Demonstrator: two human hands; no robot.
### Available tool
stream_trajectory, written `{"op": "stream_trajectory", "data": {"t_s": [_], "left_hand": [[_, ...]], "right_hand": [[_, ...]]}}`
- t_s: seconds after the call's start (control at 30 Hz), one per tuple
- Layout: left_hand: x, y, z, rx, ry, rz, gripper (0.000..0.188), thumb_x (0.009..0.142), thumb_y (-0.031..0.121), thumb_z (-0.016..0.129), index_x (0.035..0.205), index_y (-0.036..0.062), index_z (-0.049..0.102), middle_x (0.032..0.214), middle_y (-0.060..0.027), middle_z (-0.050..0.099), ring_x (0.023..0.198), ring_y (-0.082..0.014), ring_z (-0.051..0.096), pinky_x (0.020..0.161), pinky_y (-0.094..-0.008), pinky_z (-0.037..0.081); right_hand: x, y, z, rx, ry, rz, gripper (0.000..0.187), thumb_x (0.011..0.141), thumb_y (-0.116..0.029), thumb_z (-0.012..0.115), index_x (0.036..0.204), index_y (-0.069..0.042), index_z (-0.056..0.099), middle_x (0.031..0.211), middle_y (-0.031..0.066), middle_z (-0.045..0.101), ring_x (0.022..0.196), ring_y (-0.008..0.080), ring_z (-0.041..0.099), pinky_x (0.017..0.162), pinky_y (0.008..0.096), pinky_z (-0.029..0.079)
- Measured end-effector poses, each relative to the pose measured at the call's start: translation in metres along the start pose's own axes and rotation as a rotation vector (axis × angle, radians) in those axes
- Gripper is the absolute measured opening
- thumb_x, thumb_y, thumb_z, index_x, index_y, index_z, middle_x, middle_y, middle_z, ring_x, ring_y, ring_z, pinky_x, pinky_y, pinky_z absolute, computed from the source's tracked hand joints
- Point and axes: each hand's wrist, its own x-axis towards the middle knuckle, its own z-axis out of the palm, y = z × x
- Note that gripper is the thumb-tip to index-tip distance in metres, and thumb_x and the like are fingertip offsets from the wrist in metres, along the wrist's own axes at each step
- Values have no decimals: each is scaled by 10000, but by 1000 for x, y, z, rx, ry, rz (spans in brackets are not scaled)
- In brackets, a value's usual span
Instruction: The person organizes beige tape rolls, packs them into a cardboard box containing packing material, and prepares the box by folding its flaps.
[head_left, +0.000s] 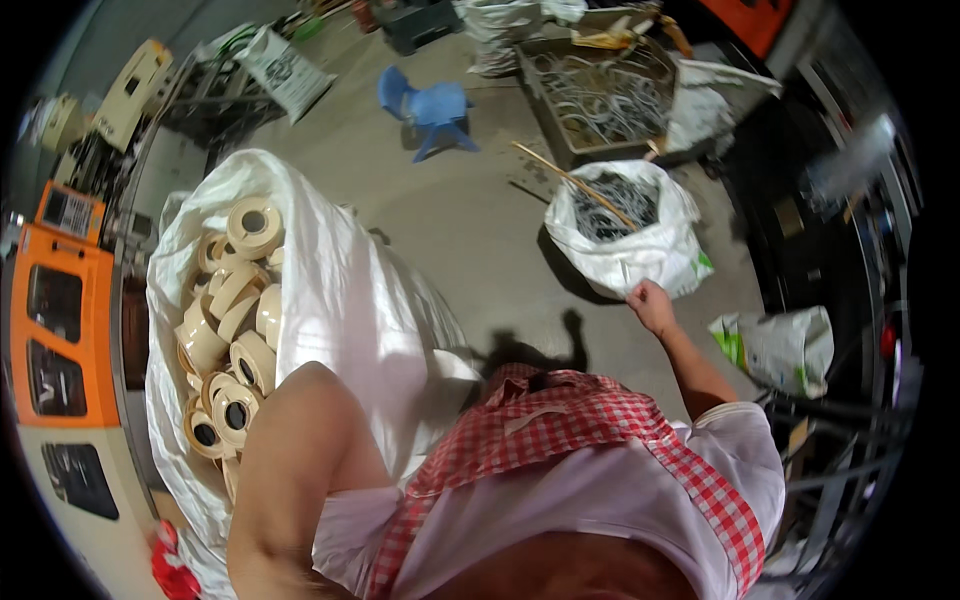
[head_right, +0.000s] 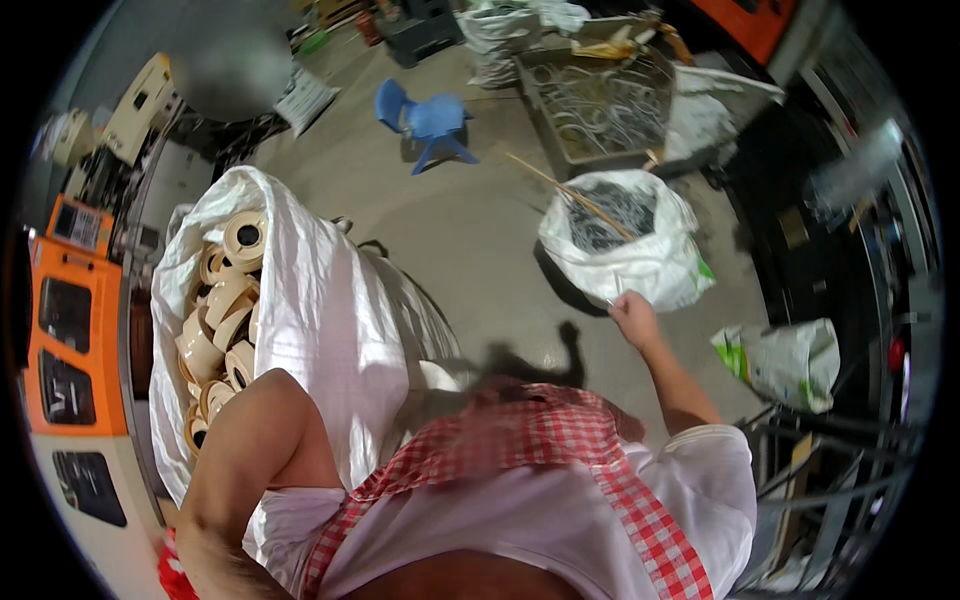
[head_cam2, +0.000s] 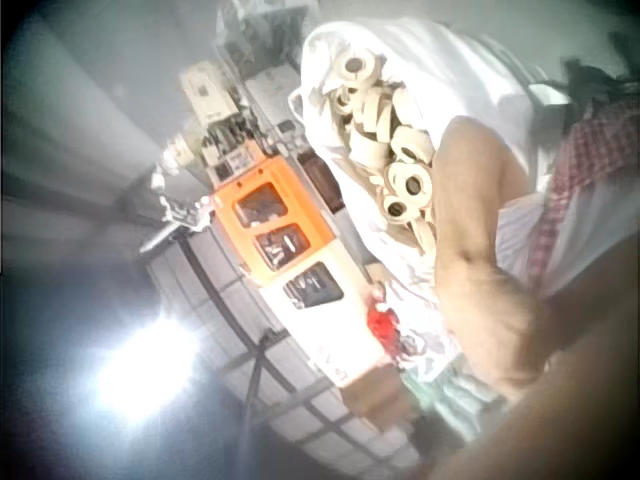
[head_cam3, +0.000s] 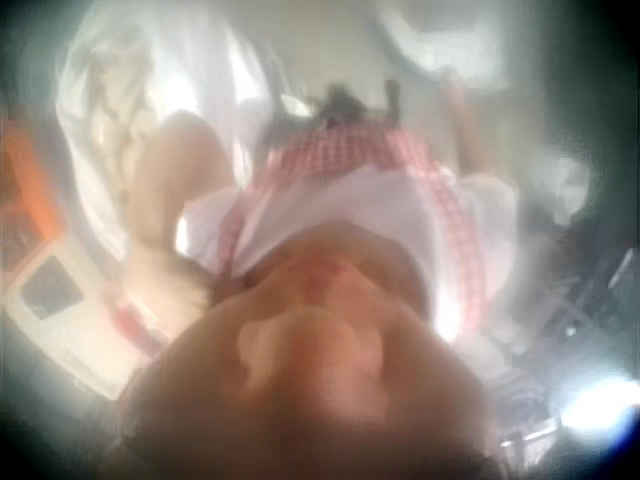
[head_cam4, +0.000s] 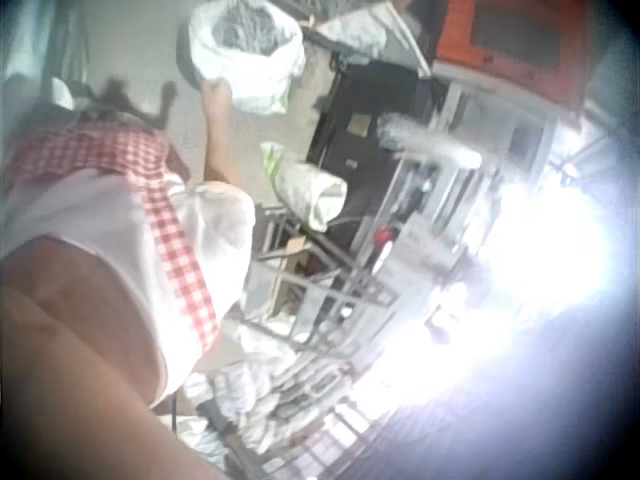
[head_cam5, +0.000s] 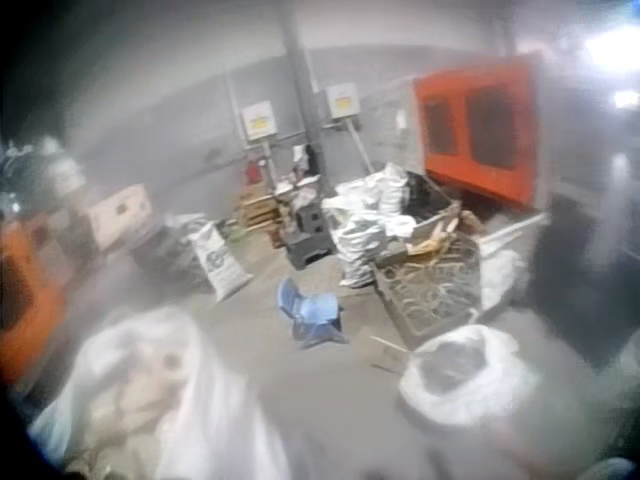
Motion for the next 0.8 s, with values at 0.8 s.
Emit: {"op": "stream_trajectory", "data": {"t_s": [0.8], "left_hand": [[-371,98,-405,897,384,857,374,928,256,372,1100,-34,535,1070,-270,533,897,-392,594,709,-451,516]], "right_hand": [[587,-342,268,368,-637,-280,205,733,5,669,747,-61,475,685,-30,486,626,53,452,576,210,405]]}}
